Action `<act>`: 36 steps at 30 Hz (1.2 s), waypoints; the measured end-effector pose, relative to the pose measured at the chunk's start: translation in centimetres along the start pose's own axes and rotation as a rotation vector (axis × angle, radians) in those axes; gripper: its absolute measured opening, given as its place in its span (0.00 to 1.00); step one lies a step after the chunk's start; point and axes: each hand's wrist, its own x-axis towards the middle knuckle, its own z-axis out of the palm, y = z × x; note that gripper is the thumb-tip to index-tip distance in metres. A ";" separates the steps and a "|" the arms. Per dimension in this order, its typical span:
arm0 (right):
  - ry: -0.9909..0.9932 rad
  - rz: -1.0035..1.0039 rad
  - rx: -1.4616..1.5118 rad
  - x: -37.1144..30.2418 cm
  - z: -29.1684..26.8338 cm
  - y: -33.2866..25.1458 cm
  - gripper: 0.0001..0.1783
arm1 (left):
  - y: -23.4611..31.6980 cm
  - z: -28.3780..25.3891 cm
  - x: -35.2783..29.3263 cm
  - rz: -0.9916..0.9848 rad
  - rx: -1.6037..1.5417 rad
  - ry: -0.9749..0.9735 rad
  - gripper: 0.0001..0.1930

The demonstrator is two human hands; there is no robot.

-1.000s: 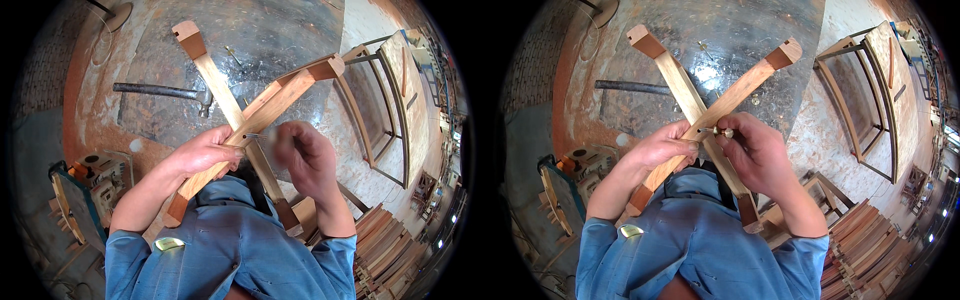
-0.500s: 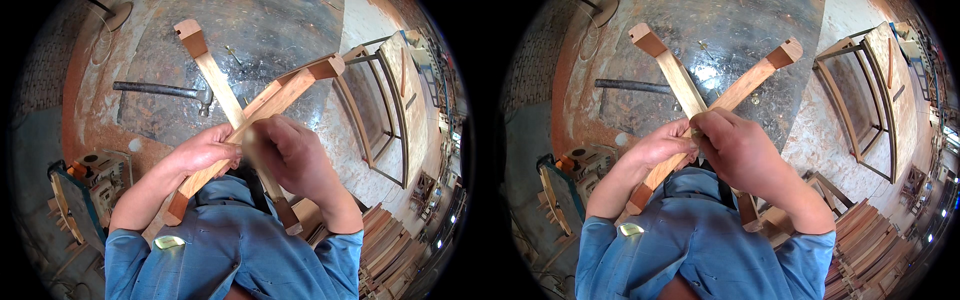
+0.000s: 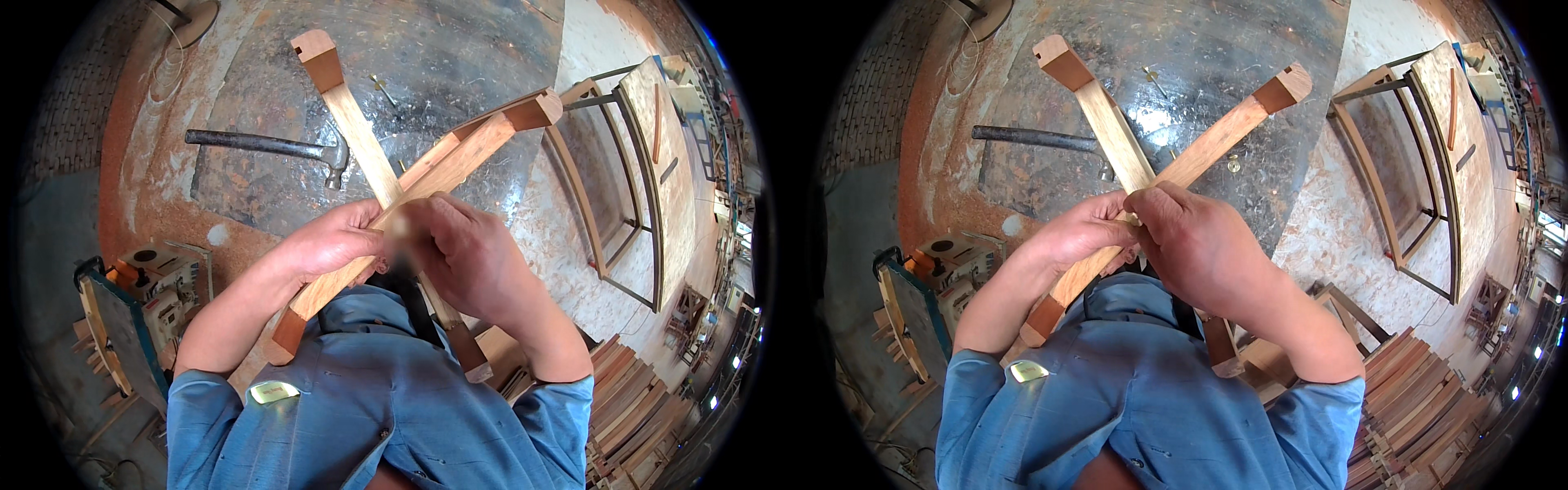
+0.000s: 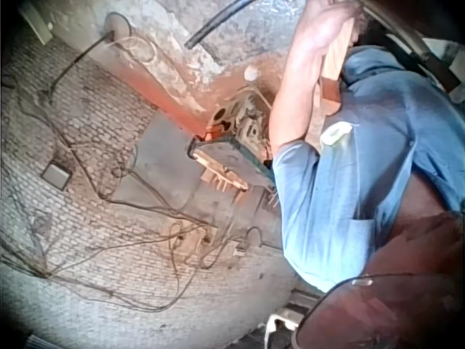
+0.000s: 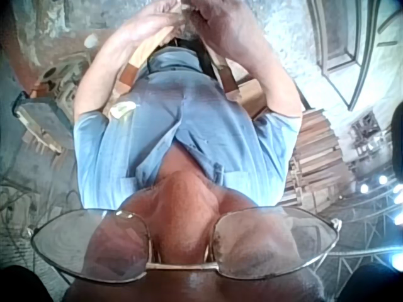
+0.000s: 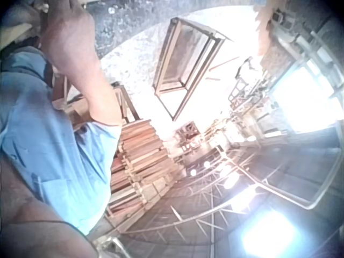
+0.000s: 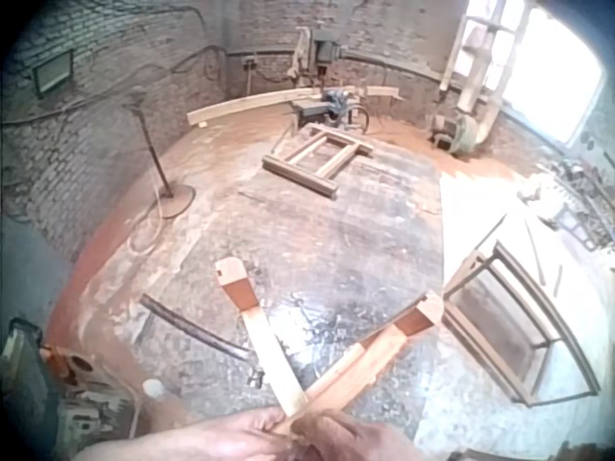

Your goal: The person assembles a wooden chair frame by hand, aligning pre-drilled wooden components and inserting dowels and screws to join the parts. The person repeatedly reorients the frame to access different joints and tightens fasteners to secure the structure.

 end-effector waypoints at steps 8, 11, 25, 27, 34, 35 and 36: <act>0.036 0.023 -0.125 -0.1 0.3 -0.5 0.12 | -0.1 -0.1 0.1 0.002 0.027 -0.006 0.15; 0.076 0.011 -0.136 -0.2 0.4 -1.2 0.11 | -0.3 -0.3 0.1 -0.005 0.007 -0.025 0.13; 0.122 -0.044 0.055 -0.3 0.6 0.4 0.13 | -0.2 -0.4 -0.2 -0.041 -0.237 0.085 0.12; 0.163 -0.042 0.032 -0.3 1.0 0.3 0.13 | -0.1 -0.4 -0.1 -0.017 -0.309 0.089 0.12; 0.171 -0.048 -0.126 -0.2 1.4 -0.3 0.15 | -0.1 -0.6 0.5 -0.008 -0.236 0.128 0.14; 0.156 -0.031 -0.135 -0.1 1.3 -0.4 0.16 | 0.1 -0.5 0.5 -0.009 -0.230 0.130 0.14; 0.165 -0.036 -0.107 0.0 1.3 -0.3 0.16 | 0.2 -0.4 0.4 -0.015 -0.232 0.137 0.14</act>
